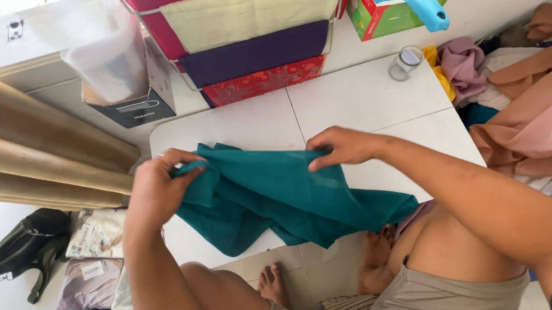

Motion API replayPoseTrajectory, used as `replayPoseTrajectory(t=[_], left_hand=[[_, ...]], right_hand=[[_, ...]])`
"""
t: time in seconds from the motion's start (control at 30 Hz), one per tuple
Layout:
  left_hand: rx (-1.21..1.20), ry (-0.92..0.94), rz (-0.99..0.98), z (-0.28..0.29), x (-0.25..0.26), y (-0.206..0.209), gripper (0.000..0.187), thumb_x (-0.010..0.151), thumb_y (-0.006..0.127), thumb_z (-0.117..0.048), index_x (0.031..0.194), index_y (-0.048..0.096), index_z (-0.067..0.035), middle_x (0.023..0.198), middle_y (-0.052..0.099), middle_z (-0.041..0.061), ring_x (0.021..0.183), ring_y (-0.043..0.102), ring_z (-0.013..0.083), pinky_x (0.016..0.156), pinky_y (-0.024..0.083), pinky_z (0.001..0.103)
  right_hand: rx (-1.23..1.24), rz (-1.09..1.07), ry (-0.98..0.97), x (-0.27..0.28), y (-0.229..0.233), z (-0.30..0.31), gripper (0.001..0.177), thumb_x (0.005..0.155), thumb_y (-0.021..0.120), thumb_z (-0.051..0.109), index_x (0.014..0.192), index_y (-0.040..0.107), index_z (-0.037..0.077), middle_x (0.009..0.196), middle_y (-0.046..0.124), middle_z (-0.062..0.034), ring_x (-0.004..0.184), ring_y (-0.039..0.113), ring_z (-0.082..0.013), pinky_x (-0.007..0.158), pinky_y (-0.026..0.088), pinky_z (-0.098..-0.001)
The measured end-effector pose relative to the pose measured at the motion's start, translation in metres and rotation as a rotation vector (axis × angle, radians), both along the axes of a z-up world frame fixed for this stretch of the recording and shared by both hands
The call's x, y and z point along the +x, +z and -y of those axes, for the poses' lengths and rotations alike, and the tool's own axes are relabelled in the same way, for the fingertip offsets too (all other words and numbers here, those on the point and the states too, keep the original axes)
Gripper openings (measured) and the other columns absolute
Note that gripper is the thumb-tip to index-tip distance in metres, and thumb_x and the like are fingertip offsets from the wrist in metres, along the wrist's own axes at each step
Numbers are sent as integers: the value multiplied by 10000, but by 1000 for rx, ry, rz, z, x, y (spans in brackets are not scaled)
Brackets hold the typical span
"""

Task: The person unfolds a green cloth, cleans it thoroughly with a lint roller, and then folds it neatly on a small table.

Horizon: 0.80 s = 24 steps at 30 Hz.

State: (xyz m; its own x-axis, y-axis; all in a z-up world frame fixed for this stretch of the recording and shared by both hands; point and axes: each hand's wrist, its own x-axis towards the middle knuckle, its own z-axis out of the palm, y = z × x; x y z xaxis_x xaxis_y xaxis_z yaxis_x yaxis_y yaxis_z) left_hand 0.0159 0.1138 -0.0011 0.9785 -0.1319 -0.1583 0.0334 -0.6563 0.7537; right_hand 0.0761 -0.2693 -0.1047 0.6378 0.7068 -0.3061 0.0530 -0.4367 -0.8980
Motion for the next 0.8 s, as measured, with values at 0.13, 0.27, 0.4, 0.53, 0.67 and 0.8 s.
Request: replayPoseTrajectory(t=[0.13, 0.27, 0.4, 0.53, 0.67, 0.8], left_hand=[[244, 218, 68, -21, 10, -28, 141, 924, 801, -251, 1055, 835, -288, 1025, 757, -9, 955, 726, 292, 856, 572, 392], [302, 318, 57, -31, 17, -47, 131, 931, 799, -351, 1058, 826, -364, 1013, 748, -49, 915, 733, 283, 796, 599, 405], [258, 327, 38, -9, 14, -29, 157, 946, 775, -278, 1089, 835, -257, 959, 761, 91, 871, 744, 355, 771, 597, 422], [271, 336, 40, -10, 17, -36, 163, 938, 769, -324, 1081, 830, -275, 922, 755, 138, 853, 742, 385, 738, 595, 459], [210, 353, 44, -3, 14, -33, 160, 945, 777, -288, 1087, 837, -247, 927, 760, 167, 823, 743, 397, 724, 589, 432], [169, 341, 20, 3, 8, -21, 180, 949, 761, -239, 1104, 831, -179, 907, 744, 222, 801, 735, 394, 693, 582, 432]], right_hand=[[56, 17, -161, 7, 26, 29, 156, 915, 772, 150, 1064, 796, 107, 909, 765, 27, 888, 636, -82, 881, 570, -321], [87, 89, -309, 9, 35, 62, 80, 913, 774, 111, 988, 793, 94, 834, 709, 71, 822, 617, -62, 845, 552, -289], [164, 121, -431, 5, 40, 70, 75, 911, 795, 117, 955, 775, 58, 762, 695, 6, 751, 633, -88, 789, 544, -277], [338, 160, -629, 1, 42, 76, 110, 904, 796, 61, 1003, 760, 26, 797, 675, -6, 776, 637, -71, 799, 556, -247], [483, 115, -733, -2, 37, 81, 115, 937, 762, 58, 1027, 744, -13, 799, 664, -38, 773, 651, -89, 809, 599, -263], [492, 116, -748, -8, 44, 77, 109, 954, 752, 63, 1025, 743, -20, 786, 652, -32, 767, 650, -80, 794, 607, -262]])
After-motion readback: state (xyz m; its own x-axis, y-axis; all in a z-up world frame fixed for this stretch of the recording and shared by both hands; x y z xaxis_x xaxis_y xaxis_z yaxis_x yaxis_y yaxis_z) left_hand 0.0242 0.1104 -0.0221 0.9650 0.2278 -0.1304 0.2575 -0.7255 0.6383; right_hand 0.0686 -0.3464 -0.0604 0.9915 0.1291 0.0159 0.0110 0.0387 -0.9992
